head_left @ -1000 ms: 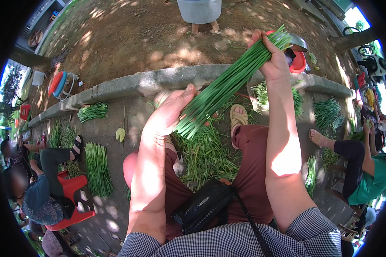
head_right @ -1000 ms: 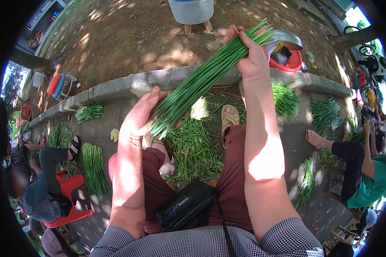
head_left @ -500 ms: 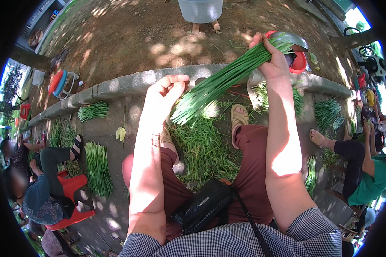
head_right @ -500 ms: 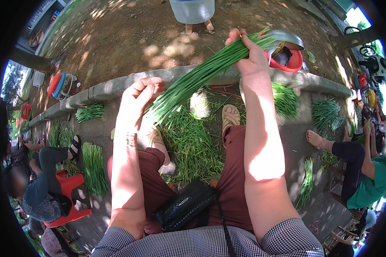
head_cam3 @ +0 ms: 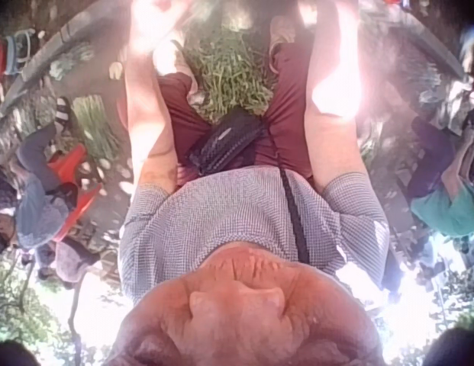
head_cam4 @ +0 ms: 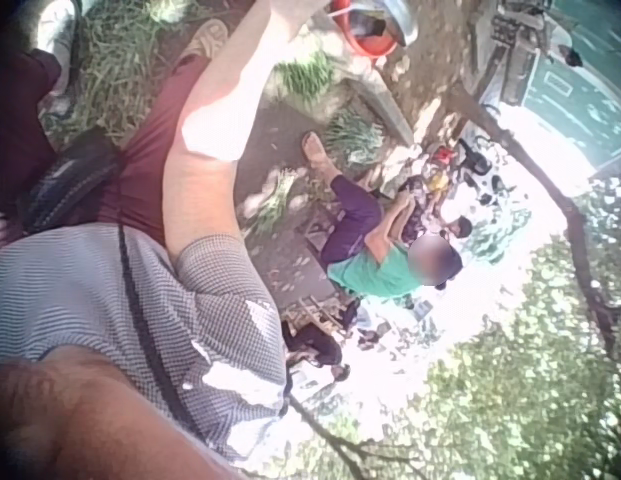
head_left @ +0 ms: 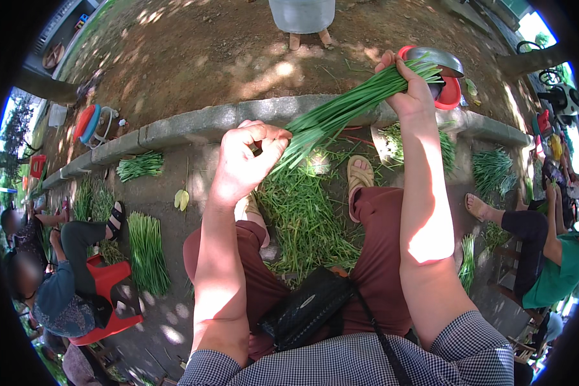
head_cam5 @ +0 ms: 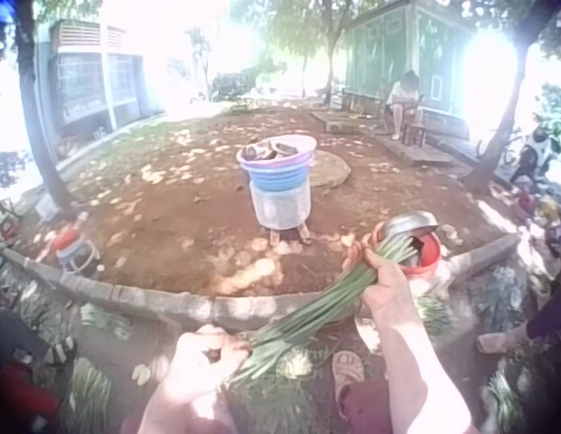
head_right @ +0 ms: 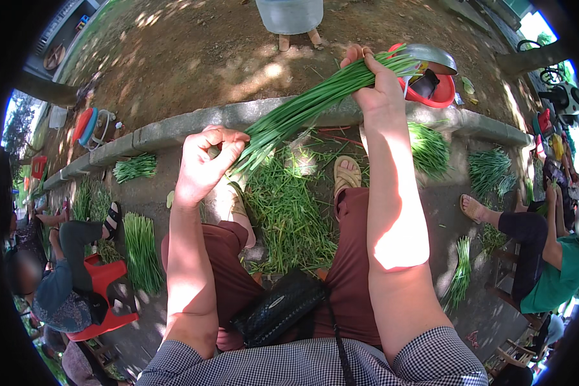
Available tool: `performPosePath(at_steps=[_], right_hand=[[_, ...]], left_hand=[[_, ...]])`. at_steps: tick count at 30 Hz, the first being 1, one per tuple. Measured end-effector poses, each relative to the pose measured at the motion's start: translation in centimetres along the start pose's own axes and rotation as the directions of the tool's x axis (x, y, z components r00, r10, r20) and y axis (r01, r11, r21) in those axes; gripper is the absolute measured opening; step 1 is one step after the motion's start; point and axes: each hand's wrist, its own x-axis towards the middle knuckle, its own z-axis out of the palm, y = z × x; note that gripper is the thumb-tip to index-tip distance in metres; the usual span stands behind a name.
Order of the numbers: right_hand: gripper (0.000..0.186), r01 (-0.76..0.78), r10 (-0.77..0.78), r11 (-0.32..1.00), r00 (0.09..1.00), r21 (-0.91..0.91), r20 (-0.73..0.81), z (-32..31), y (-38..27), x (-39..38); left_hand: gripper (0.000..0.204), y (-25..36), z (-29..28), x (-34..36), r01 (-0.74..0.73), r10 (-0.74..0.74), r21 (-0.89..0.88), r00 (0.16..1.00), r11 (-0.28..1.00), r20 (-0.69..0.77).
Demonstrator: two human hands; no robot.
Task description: The person sorts a bunch of chives by hand, stripping away yellowed or damaged leaves one by one and aligning the stems.
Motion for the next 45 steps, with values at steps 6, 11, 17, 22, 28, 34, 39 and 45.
performPosePath(at_steps=[6,11,17,22,28,34,39,45], right_hand=[[0.010,-0.041,0.041,0.999,0.999,0.029,0.015,-0.2,0.0,0.2],[0.009,-0.027,0.027,1.000,0.999,0.004,0.039,-0.1,0.1,-0.1],[0.010,-0.028,0.028,1.000,0.999,-0.004,0.035,0.0,0.0,0.0],[0.013,-0.035,0.035,0.999,0.999,0.000,0.026,-0.1,0.2,0.3],[0.016,-0.061,0.060,0.997,0.998,0.053,0.012,0.0,0.1,0.1],[0.015,-0.032,0.033,0.999,0.999,0.044,-0.034,0.0,0.2,0.3],[0.014,-0.035,0.036,0.999,0.998,0.031,-0.046,0.0,0.7,0.0],[0.015,-0.011,0.013,1.000,0.994,0.026,-0.104,0.0,1.7,-0.1]], left_hand=[[0.018,-0.5,-0.1,-0.5,0.205,-0.200,-0.194,0.979,0.959,0.044],[0.020,-0.1,-0.4,-0.3,0.225,-0.217,-0.138,0.974,0.965,0.069],[0.017,0.2,0.4,-0.3,0.200,-0.199,-0.134,0.980,0.970,0.025],[0.010,-0.4,0.4,-0.5,0.159,-0.158,-0.077,0.987,0.984,0.010],[0.009,0.0,0.3,-0.4,0.278,-0.281,-0.244,0.959,0.929,0.025],[0.008,0.1,0.7,-0.2,0.288,-0.301,-0.180,0.952,0.941,-0.050],[0.005,-0.6,1.6,0.2,0.132,-0.196,-0.245,0.946,0.960,-0.257],[0.004,-0.8,2.2,0.9,0.143,-0.470,-0.571,0.741,0.809,-0.480]])
